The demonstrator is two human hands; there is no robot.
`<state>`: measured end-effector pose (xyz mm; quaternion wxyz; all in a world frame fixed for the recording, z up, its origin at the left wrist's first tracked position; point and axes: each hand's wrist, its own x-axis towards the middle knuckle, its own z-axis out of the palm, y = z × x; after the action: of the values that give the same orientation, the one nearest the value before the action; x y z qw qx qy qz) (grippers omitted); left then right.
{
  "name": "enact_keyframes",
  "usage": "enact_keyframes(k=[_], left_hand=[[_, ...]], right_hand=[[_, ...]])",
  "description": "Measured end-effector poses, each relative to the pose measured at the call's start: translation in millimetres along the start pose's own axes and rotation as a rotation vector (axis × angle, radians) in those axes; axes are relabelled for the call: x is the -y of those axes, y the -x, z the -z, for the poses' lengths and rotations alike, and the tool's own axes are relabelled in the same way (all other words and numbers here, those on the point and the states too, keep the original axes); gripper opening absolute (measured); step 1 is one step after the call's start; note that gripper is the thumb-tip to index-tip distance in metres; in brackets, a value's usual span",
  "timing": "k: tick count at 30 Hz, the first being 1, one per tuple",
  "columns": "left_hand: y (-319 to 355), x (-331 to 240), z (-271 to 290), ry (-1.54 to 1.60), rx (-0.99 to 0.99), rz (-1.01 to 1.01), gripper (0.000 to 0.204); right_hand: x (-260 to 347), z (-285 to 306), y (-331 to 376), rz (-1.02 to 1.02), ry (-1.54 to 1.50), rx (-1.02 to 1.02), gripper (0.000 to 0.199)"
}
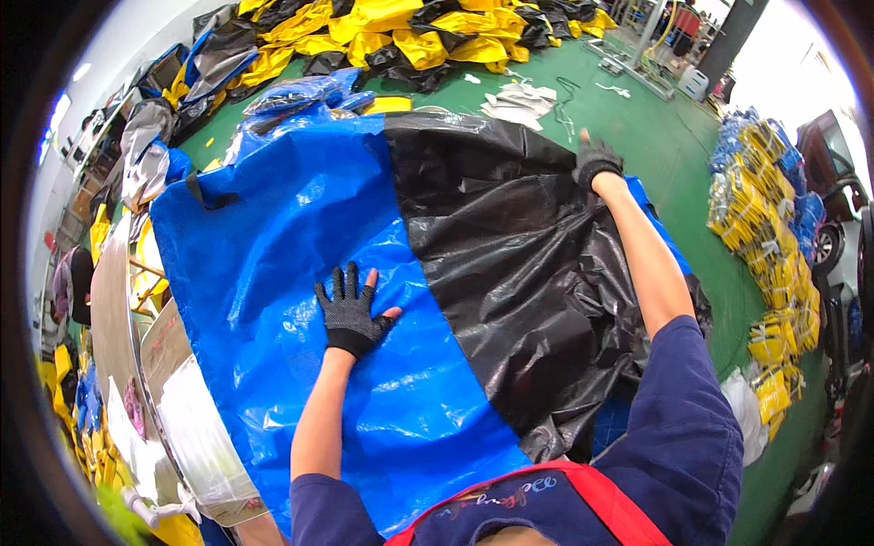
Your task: The person repeatedly folds blue and black delivery bags on a table, then places each folded bag into a clear plastic sleeve. The person seals the sleeve and sets it aside, repeating the same sequence for multiple bags.
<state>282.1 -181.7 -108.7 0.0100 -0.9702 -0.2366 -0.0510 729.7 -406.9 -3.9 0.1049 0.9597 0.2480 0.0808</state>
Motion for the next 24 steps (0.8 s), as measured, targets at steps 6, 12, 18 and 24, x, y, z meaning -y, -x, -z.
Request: enact_keyframes(k=[6, 12, 18, 24], left_hand=[[-2.0, -8.3, 15.7, 0.004, 0.033, 0.024, 0.083], [-9.3, -92.3, 37.3, 0.268, 0.152, -0.344, 0.086], [-30.6, -82.2, 5.8, 0.913, -0.075, -0.392, 0.069], [59.4, 47.9, 38.8, 0.215, 0.124, -0.291, 0.062]], right_hand=[[138.9, 68.1, -57.5, 0.475, -0.437, 0.106, 0.109], [194.5, 110.4, -28.2, 0.667, -0.537, -1.123, 0.019], [53.3, 122.9, 224.4, 1.003, -0.71, -0.169, 0.036], [-49.0, -2.7, 294.8, 1.188, -0.319, 0.155, 0.055]])
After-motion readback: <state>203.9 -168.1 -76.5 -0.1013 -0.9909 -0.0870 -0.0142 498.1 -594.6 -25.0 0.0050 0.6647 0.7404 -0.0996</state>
